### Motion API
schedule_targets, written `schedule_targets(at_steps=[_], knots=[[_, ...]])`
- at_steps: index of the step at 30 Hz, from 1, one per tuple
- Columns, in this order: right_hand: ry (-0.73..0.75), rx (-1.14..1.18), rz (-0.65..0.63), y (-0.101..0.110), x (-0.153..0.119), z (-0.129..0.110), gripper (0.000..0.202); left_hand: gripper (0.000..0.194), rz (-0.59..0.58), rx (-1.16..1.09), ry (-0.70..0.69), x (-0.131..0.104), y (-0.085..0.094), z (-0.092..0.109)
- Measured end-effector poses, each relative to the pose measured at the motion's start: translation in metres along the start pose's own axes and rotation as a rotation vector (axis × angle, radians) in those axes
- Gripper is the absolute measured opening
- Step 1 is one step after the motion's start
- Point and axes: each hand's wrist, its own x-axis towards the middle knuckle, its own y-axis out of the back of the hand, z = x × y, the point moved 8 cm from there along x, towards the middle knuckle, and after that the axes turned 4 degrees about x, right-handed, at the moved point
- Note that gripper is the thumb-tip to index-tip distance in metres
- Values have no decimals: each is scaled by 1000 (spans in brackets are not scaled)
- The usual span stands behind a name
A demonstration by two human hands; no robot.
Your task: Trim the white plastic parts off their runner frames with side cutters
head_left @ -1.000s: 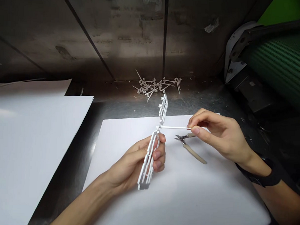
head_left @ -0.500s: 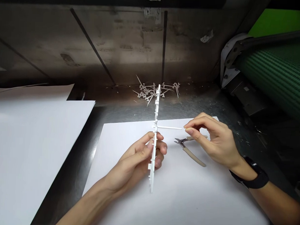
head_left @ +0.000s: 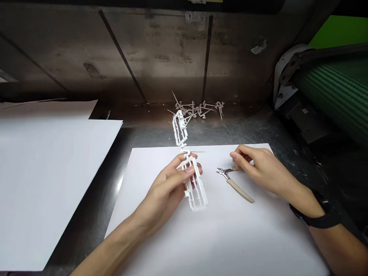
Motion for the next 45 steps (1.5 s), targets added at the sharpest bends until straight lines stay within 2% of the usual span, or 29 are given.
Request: schedule_targets(at_steps=[3, 6, 8, 12, 14, 17, 20, 24, 27, 30, 32, 34, 37, 39, 42, 45], knots=[[-88, -174, -164, -3, -11, 17, 34, 23, 75, 140, -38, 3, 10, 1], [-103, -316, -250, -7, -25, 27, 64, 24, 102, 264, -71, 5, 16, 0], [-81, -399, -265, -9, -32, 31, 71, 24, 90, 237, -33, 6, 16, -5], [-62, -472, -259, -10, -40, 35, 56, 28, 120, 37, 72, 7, 14, -15], [-80, -483, -258, -10, -41, 36, 48, 26, 160, -27, 67, 7, 16, -15], [-133, -446, -254, -8, -38, 35, 45, 24, 190, -8, 35, 8, 20, -14], [-218, -251, -232, 0, -31, 39, 45, 28, 161, 33, 29, 7, 20, -16], [-321, 336, -202, 7, -17, 43, 42, 31, 94, 75, 43, 6, 15, -24], [-346, 756, -184, 4, -8, 33, 37, 24, 73, 114, 40, 6, 13, -27], [-352, 1069, -102, 1, -2, 20, 38, 30, 100, 127, -7, 4, 13, -22], [-347, 1126, -99, -3, -1, 11, 40, 37, 66, 70, 3, 2, 8, -20], [-317, 1078, -142, -8, -2, 1, 44, 38, -18, -52, 43, -1, -1, -20], [-293, 1060, -152, -11, -5, -12, 32, 33, -137, -240, 76, -4, -15, -15], [-303, 1143, -140, -14, -7, -17, 31, 41, -182, -311, 87, -6, -21, -12], [-296, 1205, -147, -16, -9, -21, 38, 53, -175, -353, 112, -6, -22, -10], [-302, 1129, -122, -16, -9, -13, 30, 61, -137, -376, 126, -6, -20, -10]])
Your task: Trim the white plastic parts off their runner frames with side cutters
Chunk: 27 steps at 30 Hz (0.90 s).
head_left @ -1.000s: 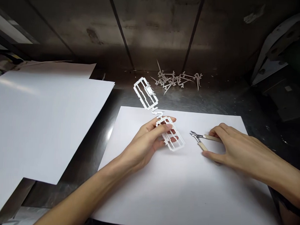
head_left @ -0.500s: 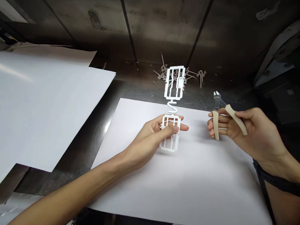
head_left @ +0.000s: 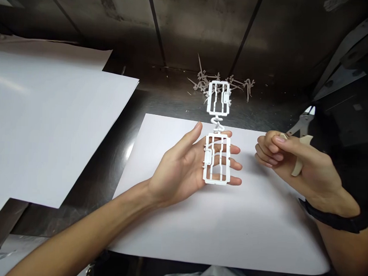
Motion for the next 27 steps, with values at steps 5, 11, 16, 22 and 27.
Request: schedule_targets(at_steps=[5, 11, 16, 22, 27], knots=[[19, -35, 4, 9, 4, 4, 14, 60, 20, 34, 12, 0, 1, -2], [29, -25, 13, 13, 7, 6, 13, 62, 14, 47, 7, 1, 2, -2], [101, -57, 39, 10, 7, 1, 26, 63, -30, 123, 8, 2, 3, -5], [411, -185, 224, 12, -2, -24, 33, 66, -214, 305, 208, -4, -2, -18], [523, -249, 271, 9, -11, -35, 34, 67, -296, 314, 291, -11, -7, -25]])
